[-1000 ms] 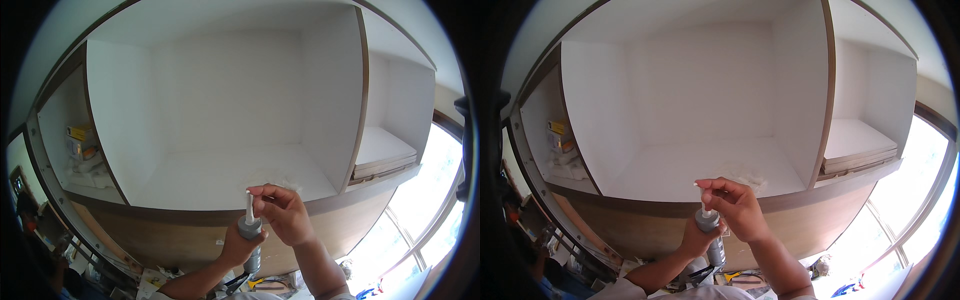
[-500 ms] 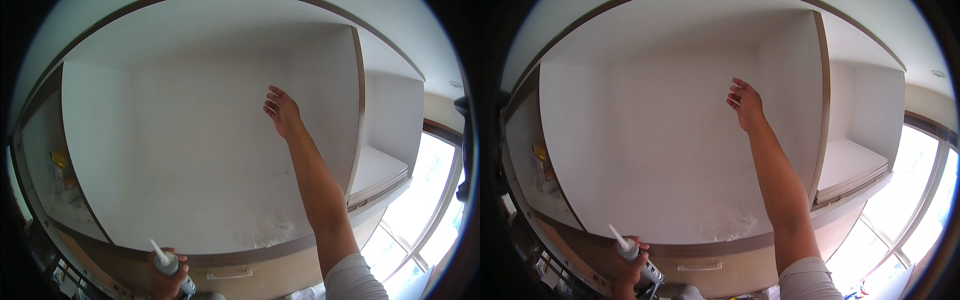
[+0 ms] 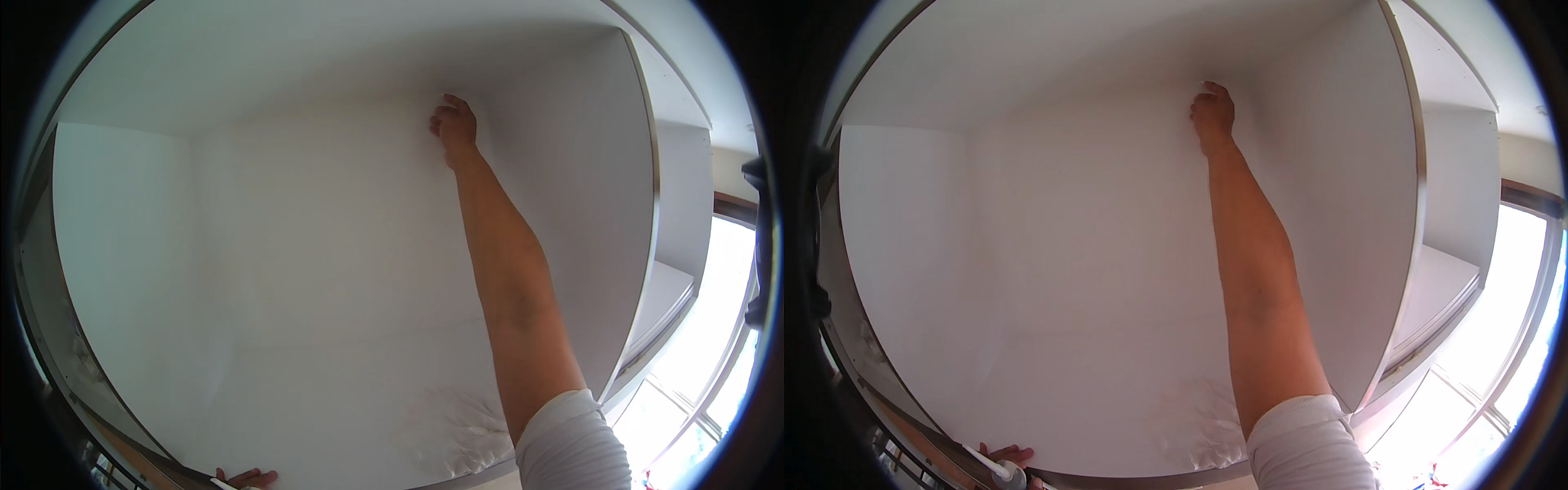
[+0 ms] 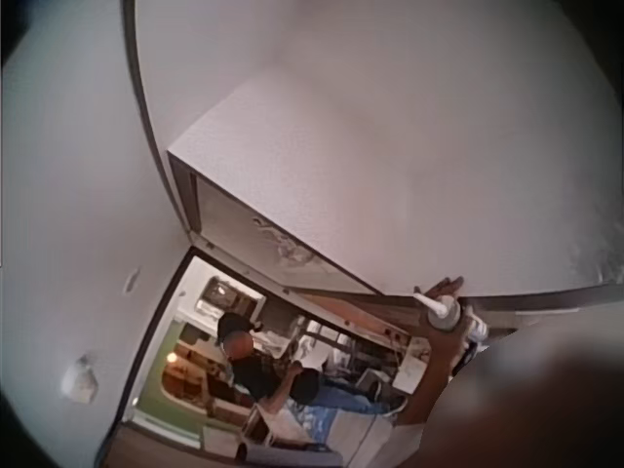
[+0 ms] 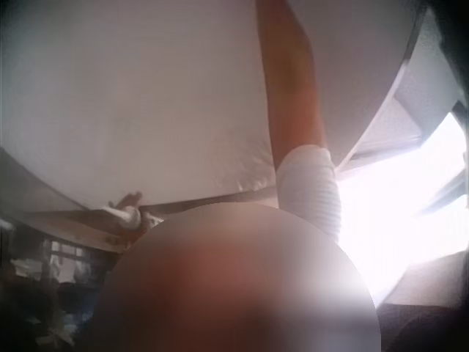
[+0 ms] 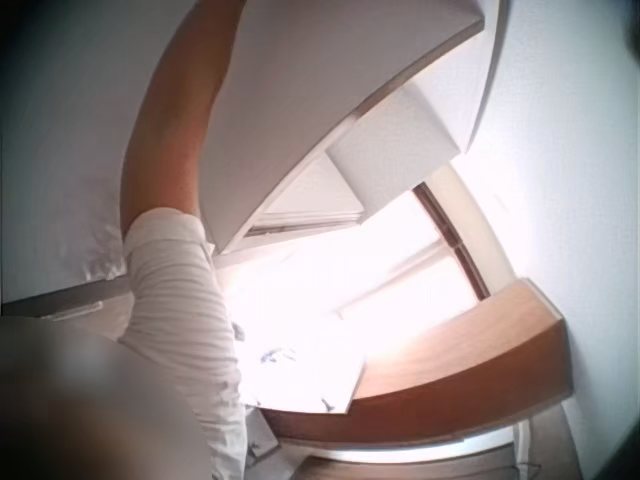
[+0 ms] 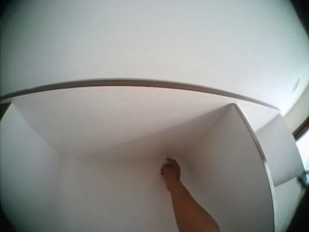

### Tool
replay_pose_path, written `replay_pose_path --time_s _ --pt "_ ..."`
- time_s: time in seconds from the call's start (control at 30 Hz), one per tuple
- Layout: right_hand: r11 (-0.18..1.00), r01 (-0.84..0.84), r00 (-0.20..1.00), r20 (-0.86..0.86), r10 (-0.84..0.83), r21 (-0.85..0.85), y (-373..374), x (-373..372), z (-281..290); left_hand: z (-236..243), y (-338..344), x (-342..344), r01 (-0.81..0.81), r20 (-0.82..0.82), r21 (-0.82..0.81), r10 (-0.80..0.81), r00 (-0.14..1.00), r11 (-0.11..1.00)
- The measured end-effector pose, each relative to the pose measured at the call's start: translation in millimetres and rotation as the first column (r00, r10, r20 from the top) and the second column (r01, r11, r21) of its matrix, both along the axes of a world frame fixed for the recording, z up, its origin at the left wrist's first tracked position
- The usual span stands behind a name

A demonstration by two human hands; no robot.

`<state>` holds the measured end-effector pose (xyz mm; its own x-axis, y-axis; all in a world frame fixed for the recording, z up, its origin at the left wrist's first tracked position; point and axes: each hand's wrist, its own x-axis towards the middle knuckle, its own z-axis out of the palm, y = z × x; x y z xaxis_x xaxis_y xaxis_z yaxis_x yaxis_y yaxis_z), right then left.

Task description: The person applies white sealant from a caulking gun into the corners and seams of a white cabinet interior, then smooths the bead with a finger and wipes excess with a cloth. The person repeats this process across multiple corners and edges of the cabinet.

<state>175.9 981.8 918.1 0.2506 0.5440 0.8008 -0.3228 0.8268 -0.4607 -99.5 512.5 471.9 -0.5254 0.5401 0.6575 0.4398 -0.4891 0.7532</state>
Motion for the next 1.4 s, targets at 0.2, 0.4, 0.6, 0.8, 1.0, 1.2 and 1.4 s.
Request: replay_pose_path --time_s 0.2,0.4,0.6,0.8,1.0,1.2,1.4 --pt "0.998 0.037 0.998 -0.041 -0.039 -0.046 7.7 1.6 8.2 0.2 1.9 -6.8 -0.075 -0.202 -0.007 0.072 0.977 0.997" --pt "0.997 0.069 0.997 -0.034 -0.07 -0.028 18.3 2.2 11.5 9.3 -1.0 2.6 -0.045 -0.145 0.009 0.046 0.988 0.999" --pt "0.957 0.287 0.958 0.008 -0.286 -0.035 32.3 -2.1 17.3 11.3 -0.9 4.4 -0.04 -0.156 -0.004 0.039 0.987 0.999" --pt "0.787 0.617 0.778 0.151 -0.61 -0.004 17.3 -14.7 11.0 6.6 5.6 8.9 -0.048 -0.008 0.048 0.048 0.999 0.998" --pt "0.77 0.638 0.746 0.235 -0.623 0.018 -0.2 -24.9 7.4 8.7 3.9 10.3 -0.054 -0.084 0.064 0.059 0.995 0.996" --pt "0.776 0.631 0.728 0.359 -0.584 -0.019 -1.0 -28.2 12.0 6.5 3.4 11.3 -0.066 -0.04 0.041 0.068 0.997 0.997" --pt "0.731 0.683 0.685 0.344 -0.642 0.006 0.5 -29.9 9.7 4.6 6.0 12.0 -0.059 -0.045 0.08 0.063 0.997 0.995"
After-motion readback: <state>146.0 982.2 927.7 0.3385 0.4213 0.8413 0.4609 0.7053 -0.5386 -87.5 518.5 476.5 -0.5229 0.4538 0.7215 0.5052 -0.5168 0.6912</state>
